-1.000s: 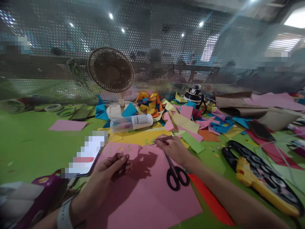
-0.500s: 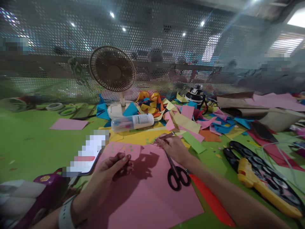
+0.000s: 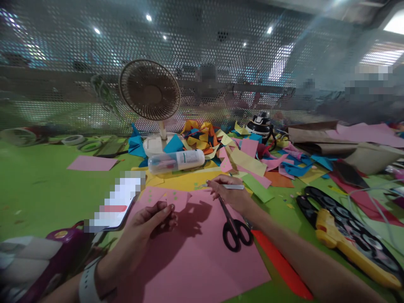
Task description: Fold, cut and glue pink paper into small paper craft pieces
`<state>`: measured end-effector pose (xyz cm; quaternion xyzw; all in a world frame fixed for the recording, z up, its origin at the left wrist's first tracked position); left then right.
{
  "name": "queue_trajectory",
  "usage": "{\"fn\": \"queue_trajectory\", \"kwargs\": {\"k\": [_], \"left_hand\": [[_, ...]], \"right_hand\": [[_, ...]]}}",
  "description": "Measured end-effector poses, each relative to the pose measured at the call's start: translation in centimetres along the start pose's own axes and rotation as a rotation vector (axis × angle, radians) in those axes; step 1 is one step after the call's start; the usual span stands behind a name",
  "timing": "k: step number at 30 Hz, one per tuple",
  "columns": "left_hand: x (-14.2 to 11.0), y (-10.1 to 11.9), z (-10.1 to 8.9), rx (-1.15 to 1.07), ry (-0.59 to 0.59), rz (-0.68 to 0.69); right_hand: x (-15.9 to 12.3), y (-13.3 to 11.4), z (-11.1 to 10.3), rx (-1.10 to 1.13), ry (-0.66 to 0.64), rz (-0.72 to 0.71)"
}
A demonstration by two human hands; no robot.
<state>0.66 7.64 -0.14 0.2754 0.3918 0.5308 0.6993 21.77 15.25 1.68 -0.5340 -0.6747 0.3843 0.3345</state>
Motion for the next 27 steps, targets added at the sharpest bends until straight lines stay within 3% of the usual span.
{"fn": "queue_trajectory", "kwargs": {"k": [6,27], "left_hand": [[-0.2,0.0,0.1,0.009,0.001,0.004],[0.1,-0.2,-0.1,-0.005,-0.028,0.008]], "right_hand": [[0.3,1.5,0.0,0.032,0.015,0.069],[0.7,2.5,0.8,0.187,0.017,0.022]]}}
Point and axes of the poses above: each hand's wrist, its own x-axis towards the middle knuckle, its own z-axis out of the palm, y = z × x, the point moved 5 cm from there along x, towards the middle knuckle, and after that the axes turned 11 degrees about -x, right-handed, at the moved point
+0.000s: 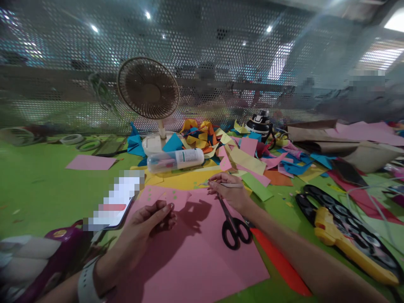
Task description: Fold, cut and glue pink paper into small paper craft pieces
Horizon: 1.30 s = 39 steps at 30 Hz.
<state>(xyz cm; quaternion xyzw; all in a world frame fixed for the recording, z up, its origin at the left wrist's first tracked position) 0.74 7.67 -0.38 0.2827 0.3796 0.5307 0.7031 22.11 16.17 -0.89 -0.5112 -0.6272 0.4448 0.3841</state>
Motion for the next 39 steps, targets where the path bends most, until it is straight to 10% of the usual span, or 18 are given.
{"fn": "queue_trajectory", "kwargs": {"k": [12,27,39], "left_hand": [[-0.2,0.1,0.1,-0.004,0.011,-0.022],[-0.2,0.2,0.1,-0.023,0.020,-0.009],[-0.2,0.2,0.1,-0.020,0.030,-0.016]], "right_hand": [[-1.1,-1.9,0.4,-0.353,-0.041,-0.213],[-0.4,-0.6,-0.1,-0.045,0.008,-0.031],[-1.4,-2.0,0.2,-0.424,-0.027,-0.224]]}}
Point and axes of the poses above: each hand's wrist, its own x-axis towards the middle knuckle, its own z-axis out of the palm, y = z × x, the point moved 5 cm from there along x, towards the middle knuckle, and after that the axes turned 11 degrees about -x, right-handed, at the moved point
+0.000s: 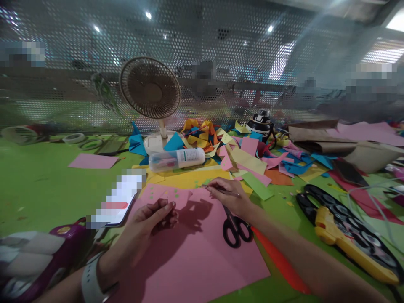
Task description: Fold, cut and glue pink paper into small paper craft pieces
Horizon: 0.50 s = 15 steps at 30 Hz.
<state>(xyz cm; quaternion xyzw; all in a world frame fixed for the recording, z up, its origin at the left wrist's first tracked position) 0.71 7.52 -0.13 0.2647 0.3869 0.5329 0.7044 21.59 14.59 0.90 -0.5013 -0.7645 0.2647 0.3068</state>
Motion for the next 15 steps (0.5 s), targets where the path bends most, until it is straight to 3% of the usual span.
{"fn": "queue_trajectory", "kwargs": {"k": [11,15], "left_hand": [[-0.03,-0.01,0.11,-0.001,-0.002,0.006],[-0.02,0.00,0.07,-0.006,-0.001,0.002]], "right_hand": [[0.04,-0.48,-0.12,-0.033,-0.010,-0.051],[0.06,-0.13,-0.02,0.032,-0.012,-0.009]]}}
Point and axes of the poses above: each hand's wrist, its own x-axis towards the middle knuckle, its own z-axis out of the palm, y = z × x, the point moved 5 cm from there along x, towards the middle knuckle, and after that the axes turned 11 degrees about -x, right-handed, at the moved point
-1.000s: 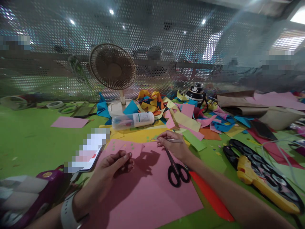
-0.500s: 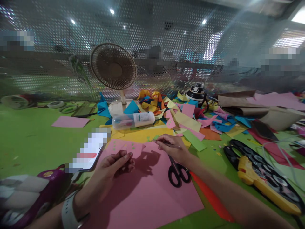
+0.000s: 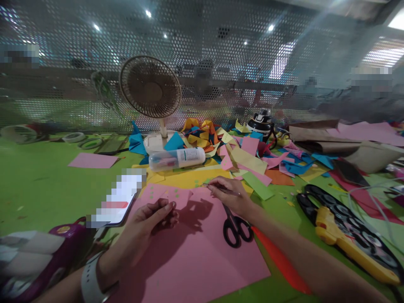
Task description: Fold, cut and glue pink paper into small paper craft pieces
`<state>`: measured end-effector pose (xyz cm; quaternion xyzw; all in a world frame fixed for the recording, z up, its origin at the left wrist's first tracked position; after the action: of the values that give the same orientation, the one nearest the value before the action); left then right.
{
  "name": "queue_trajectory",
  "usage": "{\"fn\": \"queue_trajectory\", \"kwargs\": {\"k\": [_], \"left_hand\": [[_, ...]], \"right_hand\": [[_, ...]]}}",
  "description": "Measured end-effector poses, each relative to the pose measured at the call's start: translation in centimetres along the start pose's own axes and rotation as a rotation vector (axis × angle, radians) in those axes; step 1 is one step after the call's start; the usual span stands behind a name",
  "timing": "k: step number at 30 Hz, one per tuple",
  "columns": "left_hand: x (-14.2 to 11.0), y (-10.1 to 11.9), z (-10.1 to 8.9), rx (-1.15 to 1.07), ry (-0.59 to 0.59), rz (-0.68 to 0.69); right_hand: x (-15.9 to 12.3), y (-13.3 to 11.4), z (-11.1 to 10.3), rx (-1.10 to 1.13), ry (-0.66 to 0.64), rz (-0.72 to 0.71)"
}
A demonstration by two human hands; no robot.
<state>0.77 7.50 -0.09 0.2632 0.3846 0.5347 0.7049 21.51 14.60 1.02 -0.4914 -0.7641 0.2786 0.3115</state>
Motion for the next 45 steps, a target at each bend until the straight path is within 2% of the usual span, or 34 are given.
{"fn": "queue_trajectory", "kwargs": {"k": [3,8,13,19,29,38,45], "left_hand": [[0.0,0.0,-0.1,0.000,0.003,-0.006],[0.0,-0.1,-0.1,0.006,-0.010,-0.015],[-0.1,0.1,0.1,0.011,0.018,-0.002],[0.0,0.1,0.1,0.009,0.003,0.004],[0.0,-0.1,0.0,0.005,-0.010,-0.012],[0.1,-0.1,-0.1,-0.006,-0.029,0.004],[0.2,-0.2,-0.2,0.002,-0.042,0.002]], "right_hand": [[0.0,0.2,0.1,0.046,-0.004,0.011],[-0.1,0.3,0.2,-0.011,-0.002,-0.004],[-0.2,0.7,0.7,0.066,-0.019,0.018],[-0.1,1.1,0.7,0.146,0.037,0.052],[-0.2,0.4,0.4,-0.076,-0.002,-0.058],[-0.2,1.4,0.8,0.048,0.037,-0.012],[-0.2,-0.6,0.1,-0.165,0.015,-0.142]]}}
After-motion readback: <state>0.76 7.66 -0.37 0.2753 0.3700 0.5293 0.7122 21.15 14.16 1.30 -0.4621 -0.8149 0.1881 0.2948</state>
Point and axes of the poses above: each hand's wrist, its own x-axis towards the middle knuckle, its own z-axis out of the palm, y = z × x, the point moved 5 cm from there along x, towards the middle knuckle, and after that the axes turned 11 degrees about -x, right-handed, at the moved point
